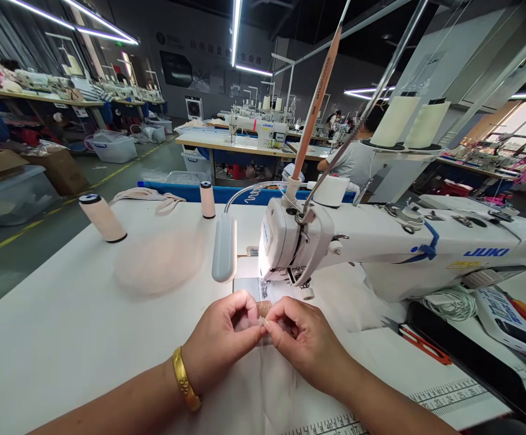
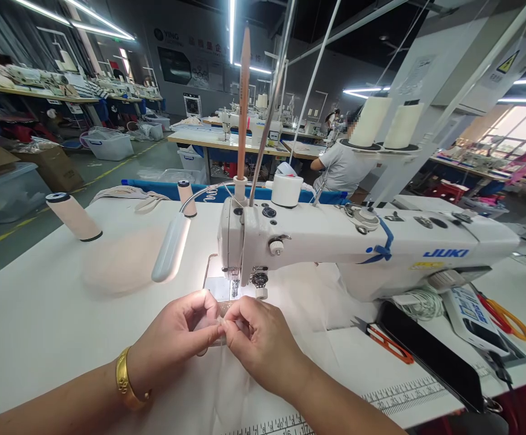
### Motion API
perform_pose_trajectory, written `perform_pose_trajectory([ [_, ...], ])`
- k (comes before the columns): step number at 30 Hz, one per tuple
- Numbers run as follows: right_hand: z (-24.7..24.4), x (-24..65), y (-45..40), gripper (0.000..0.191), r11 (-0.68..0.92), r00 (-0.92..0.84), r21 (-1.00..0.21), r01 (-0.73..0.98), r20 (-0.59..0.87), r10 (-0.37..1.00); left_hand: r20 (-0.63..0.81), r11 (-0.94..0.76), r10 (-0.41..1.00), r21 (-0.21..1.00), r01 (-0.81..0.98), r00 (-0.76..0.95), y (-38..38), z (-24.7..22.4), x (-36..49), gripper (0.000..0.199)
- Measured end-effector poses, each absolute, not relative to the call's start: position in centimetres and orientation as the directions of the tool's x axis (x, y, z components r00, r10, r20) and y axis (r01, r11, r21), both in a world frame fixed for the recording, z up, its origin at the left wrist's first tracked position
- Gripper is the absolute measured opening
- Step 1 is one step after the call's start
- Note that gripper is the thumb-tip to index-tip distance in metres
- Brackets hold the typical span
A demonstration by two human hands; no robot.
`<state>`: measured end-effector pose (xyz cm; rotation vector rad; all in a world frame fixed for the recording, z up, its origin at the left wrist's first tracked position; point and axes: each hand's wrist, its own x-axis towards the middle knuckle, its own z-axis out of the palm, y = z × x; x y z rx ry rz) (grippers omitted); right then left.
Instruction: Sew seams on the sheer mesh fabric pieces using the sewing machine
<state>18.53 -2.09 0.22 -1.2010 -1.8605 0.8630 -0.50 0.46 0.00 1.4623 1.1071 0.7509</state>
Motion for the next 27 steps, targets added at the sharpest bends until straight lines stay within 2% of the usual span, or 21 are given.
perform_pose_trajectory([
  [5, 0.3, 18.6, -2.2, 0.015, 0.317, -0.275, -0.839, 0.441, 0.21, 0.938, -0.178, 0.106, 0.902, 0.974, 0.198, 0.394, 0.4, 0.5, -0.3, 0.025],
  [13, 0.1, 18.6, -2.0, 0.013, 0.249, -0.242, -0.852, 0.461, 0.15, 0.959, -0.191, 0.055, 0.897, 0.943, 0.328, 0.399, 0.4, 1.3, -0.6, 0.029],
  [17, -0.5, 18.4, -1.6, 0.014, 0.234, -0.22, -0.799, 0.554, 0.131, 0.967, -0.03, -0.207, 0.919, 0.813, 0.544, 0.393, 0.5, 1.0, -0.5, 0.03],
  [21, -1.4, 17.8, -0.8, 0.024, 0.279, -0.221, -0.596, 0.753, 0.169, 0.96, 0.034, -0.336, 0.918, 0.593, 0.731, 0.395, 0.7, -0.2, -0.1, 0.023],
  [23, -1.7, 17.6, -0.5, 0.027, 0.284, -0.215, -0.523, 0.804, 0.189, 0.958, 0.158, -0.416, 0.906, 0.504, 0.757, 0.393, 0.8, -0.9, 0.1, 0.015],
  [25, -2.0, 17.7, -0.3, 0.025, 0.293, -0.21, -0.505, 0.812, 0.216, 0.953, 0.341, -0.54, 0.839, 0.416, 0.732, 0.424, 0.8, -1.4, 0.1, 0.009],
  [27, -2.1, 17.8, -0.2, 0.019, 0.314, -0.211, -0.513, 0.799, 0.25, 0.945, 0.472, -0.676, 0.72, 0.314, 0.667, 0.508, 0.9, -1.6, 0.0, 0.017],
])
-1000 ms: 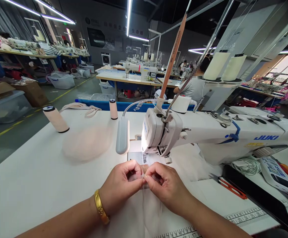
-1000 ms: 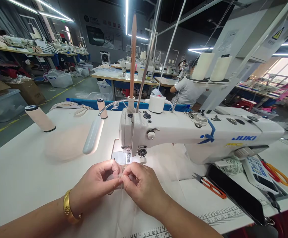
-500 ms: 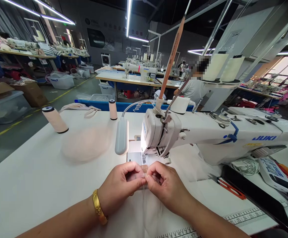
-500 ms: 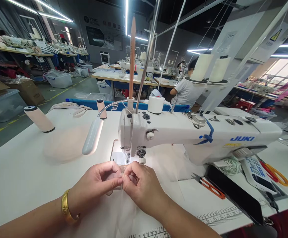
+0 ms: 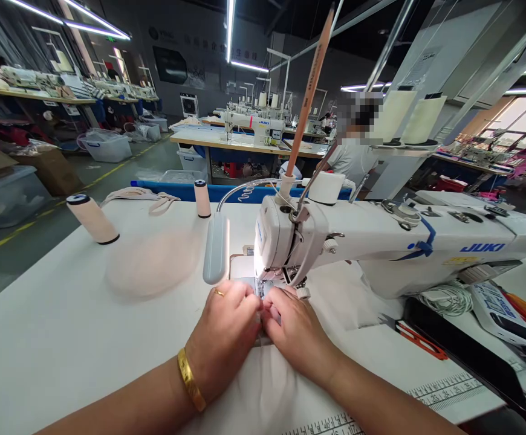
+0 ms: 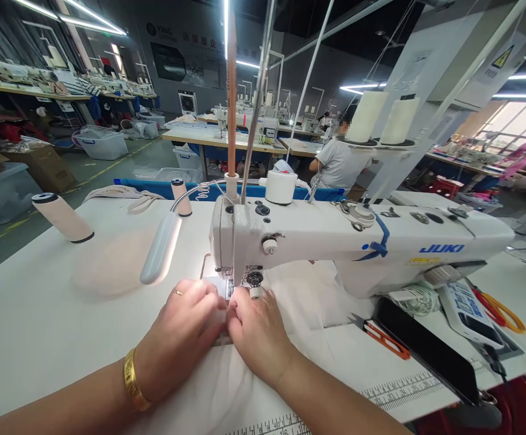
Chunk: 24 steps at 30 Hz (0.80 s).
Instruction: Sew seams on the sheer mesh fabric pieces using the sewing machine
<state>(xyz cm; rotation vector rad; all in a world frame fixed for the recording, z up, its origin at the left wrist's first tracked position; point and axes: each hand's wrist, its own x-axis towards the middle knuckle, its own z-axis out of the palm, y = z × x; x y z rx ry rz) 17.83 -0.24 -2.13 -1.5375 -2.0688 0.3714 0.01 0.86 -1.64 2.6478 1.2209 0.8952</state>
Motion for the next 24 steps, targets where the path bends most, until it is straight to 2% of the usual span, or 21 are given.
perform_pose_trajectory([
  [2, -2.2, 18.0, -0.3, 0.013, 0.326, -0.201, -0.522, 0.788, 0.283, 0.938, 0.508, -0.766, 0.622, 0.239, 0.596, 0.596, 0.9, -1.7, -0.2, 0.029],
  [4, -2.3, 18.2, -0.3, 0.011, 0.33, -0.19, -0.526, 0.784, 0.303, 0.934, 0.499, -0.793, 0.594, 0.231, 0.564, 0.631, 1.0, -1.7, -0.4, 0.03],
  [8, -2.5, 18.5, -0.3, 0.013, 0.383, -0.225, -0.498, 0.778, 0.349, 0.91, 0.473, -0.782, 0.614, 0.257, 0.567, 0.632, 1.2, -1.6, -0.7, 0.03],
  [15, -2.5, 19.1, -0.4, 0.023, 0.442, -0.322, -0.436, 0.784, 0.322, 0.89, 0.468, -0.801, 0.583, 0.192, 0.568, 0.664, 1.1, -1.6, -0.7, 0.03],
  [19, -2.5, 19.4, -0.6, 0.028, 0.461, -0.341, -0.364, 0.809, 0.348, 0.873, 0.441, -0.802, 0.582, 0.169, 0.573, 0.683, 1.1, -1.2, -0.9, 0.029],
  [24, -2.6, 19.5, -0.4, 0.027, 0.449, -0.332, -0.284, 0.847, 0.377, 0.865, 0.403, -0.776, 0.621, 0.2, 0.598, 0.672, 1.2, -0.9, -0.9, 0.023],
])
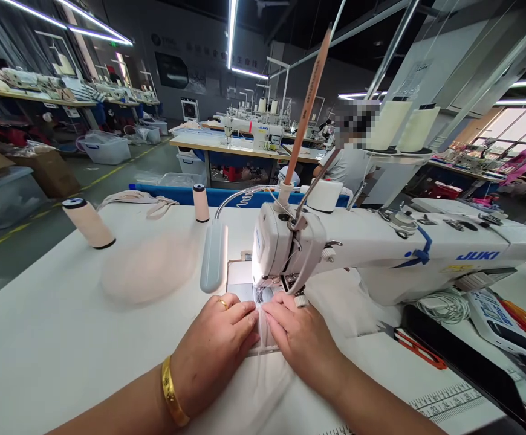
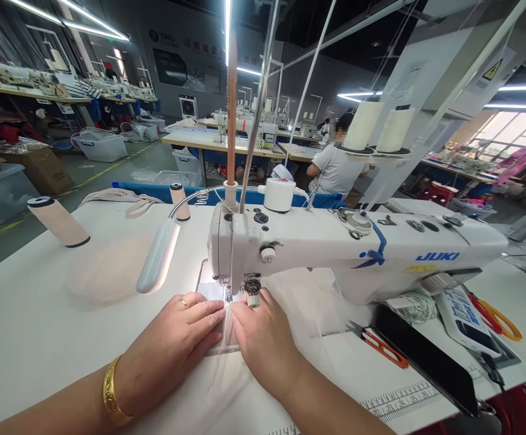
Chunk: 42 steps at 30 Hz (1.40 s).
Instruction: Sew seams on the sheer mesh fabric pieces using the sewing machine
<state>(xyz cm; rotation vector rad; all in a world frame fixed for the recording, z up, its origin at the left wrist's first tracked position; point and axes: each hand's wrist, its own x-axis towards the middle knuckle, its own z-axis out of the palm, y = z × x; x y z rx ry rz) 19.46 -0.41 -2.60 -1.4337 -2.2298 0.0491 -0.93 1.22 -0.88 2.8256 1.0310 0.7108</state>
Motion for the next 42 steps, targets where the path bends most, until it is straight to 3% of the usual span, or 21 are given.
perform_pose_trajectory([
  [8, -2.8, 19.4, 0.0, 0.027, 0.433, -0.303, -0.236, 0.87, 0.437, 0.847, 0.381, -0.749, 0.654, 0.207, 0.63, 0.653, 1.5, -1.0, -0.9, 0.018],
  [17, -2.8, 19.6, 0.2, 0.027, 0.422, -0.312, -0.21, 0.882, 0.411, 0.857, 0.328, -0.721, 0.689, 0.227, 0.654, 0.646, 1.8, -0.8, -0.8, 0.016],
  [20, -1.5, 20.1, -0.6, 0.019, 0.462, -0.373, -0.205, 0.863, 0.358, 0.856, 0.3, -0.727, 0.687, 0.277, 0.629, 0.662, 1.2, 0.3, -1.5, 0.014],
  [22, -0.1, 20.6, -1.3, 0.004, 0.534, -0.465, -0.23, 0.813, 0.293, 0.835, 0.269, -0.752, 0.654, 0.327, 0.572, 0.707, 0.5, 1.1, -2.1, 0.031],
  [24, 1.4, 21.0, -2.0, 0.025, 0.607, -0.573, -0.313, 0.731, 0.201, 0.794, 0.229, -0.773, 0.617, 0.357, 0.525, 0.753, -0.1, 1.6, -2.6, 0.042],
  [25, 1.9, 21.2, -2.2, 0.034, 0.624, -0.613, -0.35, 0.699, 0.156, 0.774, 0.223, -0.78, 0.605, 0.361, 0.512, 0.765, -0.4, 1.6, -2.8, 0.036],
  [27, 2.5, 21.4, -2.2, 0.031, 0.643, -0.661, -0.372, 0.669, 0.098, 0.744, 0.251, -0.793, 0.593, 0.351, 0.498, 0.765, -0.5, 1.1, -2.7, 0.01],
  [29, 2.4, 21.4, -1.8, 0.018, 0.641, -0.659, -0.364, 0.676, 0.09, 0.746, 0.317, -0.788, 0.609, 0.347, 0.508, 0.727, -0.1, 0.2, -2.4, 0.021],
  [32, 1.6, 21.3, -1.2, 0.019, 0.607, -0.609, -0.424, 0.672, 0.151, 0.779, 0.386, -0.741, 0.67, 0.405, 0.536, 0.635, 1.0, -0.8, -1.6, 0.024],
  [36, 0.6, 21.0, -0.9, 0.017, 0.545, -0.426, -0.524, 0.655, 0.34, 0.838, 0.312, -0.63, 0.765, 0.549, 0.55, 0.564, 2.2, -0.5, -0.6, 0.015],
  [42, -0.5, 20.0, -0.8, 0.022, 0.571, -0.273, -0.49, 0.659, 0.551, 0.789, 0.218, -0.543, 0.813, 0.619, 0.567, 0.54, 3.3, -0.3, -0.1, 0.014],
])
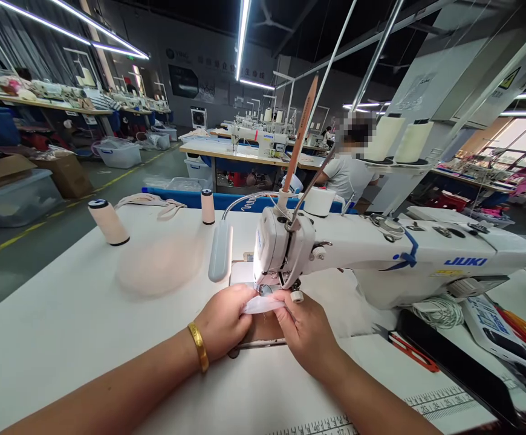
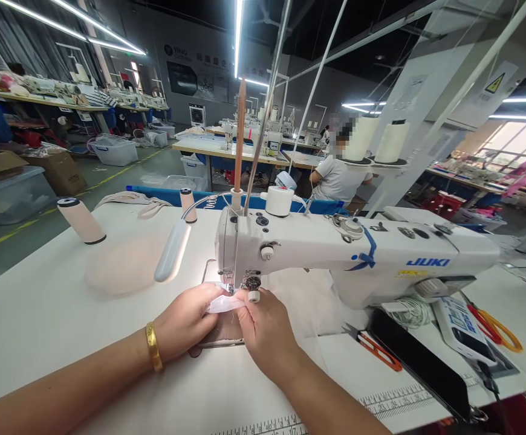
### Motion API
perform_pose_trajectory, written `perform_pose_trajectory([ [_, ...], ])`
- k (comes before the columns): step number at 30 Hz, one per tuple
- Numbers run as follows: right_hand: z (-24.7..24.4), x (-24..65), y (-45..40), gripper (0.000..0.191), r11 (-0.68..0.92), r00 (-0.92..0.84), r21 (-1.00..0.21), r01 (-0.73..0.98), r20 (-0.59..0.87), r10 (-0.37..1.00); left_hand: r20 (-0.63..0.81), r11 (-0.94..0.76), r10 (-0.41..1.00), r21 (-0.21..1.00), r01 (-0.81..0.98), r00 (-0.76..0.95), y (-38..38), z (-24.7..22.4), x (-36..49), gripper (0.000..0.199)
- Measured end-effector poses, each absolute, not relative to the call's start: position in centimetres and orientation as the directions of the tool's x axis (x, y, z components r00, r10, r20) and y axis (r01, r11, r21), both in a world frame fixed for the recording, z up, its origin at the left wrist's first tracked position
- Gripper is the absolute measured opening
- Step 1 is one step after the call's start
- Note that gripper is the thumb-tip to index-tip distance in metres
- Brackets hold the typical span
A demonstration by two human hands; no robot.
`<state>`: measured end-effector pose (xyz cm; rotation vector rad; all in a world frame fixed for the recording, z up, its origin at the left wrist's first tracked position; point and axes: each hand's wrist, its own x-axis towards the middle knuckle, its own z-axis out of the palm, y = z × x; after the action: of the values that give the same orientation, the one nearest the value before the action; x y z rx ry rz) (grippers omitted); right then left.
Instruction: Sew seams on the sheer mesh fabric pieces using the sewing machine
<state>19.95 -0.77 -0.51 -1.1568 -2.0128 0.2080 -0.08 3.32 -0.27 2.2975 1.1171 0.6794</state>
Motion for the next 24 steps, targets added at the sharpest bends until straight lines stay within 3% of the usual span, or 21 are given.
perform_pose_trajectory([
  [13, -0.8, 19.7, -0.6, 0.023, 0.581, -0.249, -0.47, 0.665, 0.593, 0.765, 0.324, -0.609, 0.763, 0.649, 0.455, 0.559, 3.8, -1.1, 0.0, 0.032],
  [15, -0.7, 20.2, -0.8, 0.022, 0.597, -0.324, -0.431, 0.677, 0.554, 0.767, 0.381, -0.688, 0.699, 0.589, 0.423, 0.605, 3.5, -1.0, -0.2, 0.035],
  [20, -0.1, 21.3, -1.6, 0.019, 0.756, -0.669, -0.28, 0.592, 0.352, 0.654, 0.606, -0.856, 0.499, 0.234, 0.46, 0.62, 2.3, -2.0, -0.9, 0.03],
  [24, 0.6, 21.3, -2.2, 0.02, 0.753, -0.689, -0.272, 0.599, 0.304, 0.658, 0.593, -0.868, 0.474, 0.189, 0.459, 0.651, 1.4, -2.1, -1.3, 0.031],
])
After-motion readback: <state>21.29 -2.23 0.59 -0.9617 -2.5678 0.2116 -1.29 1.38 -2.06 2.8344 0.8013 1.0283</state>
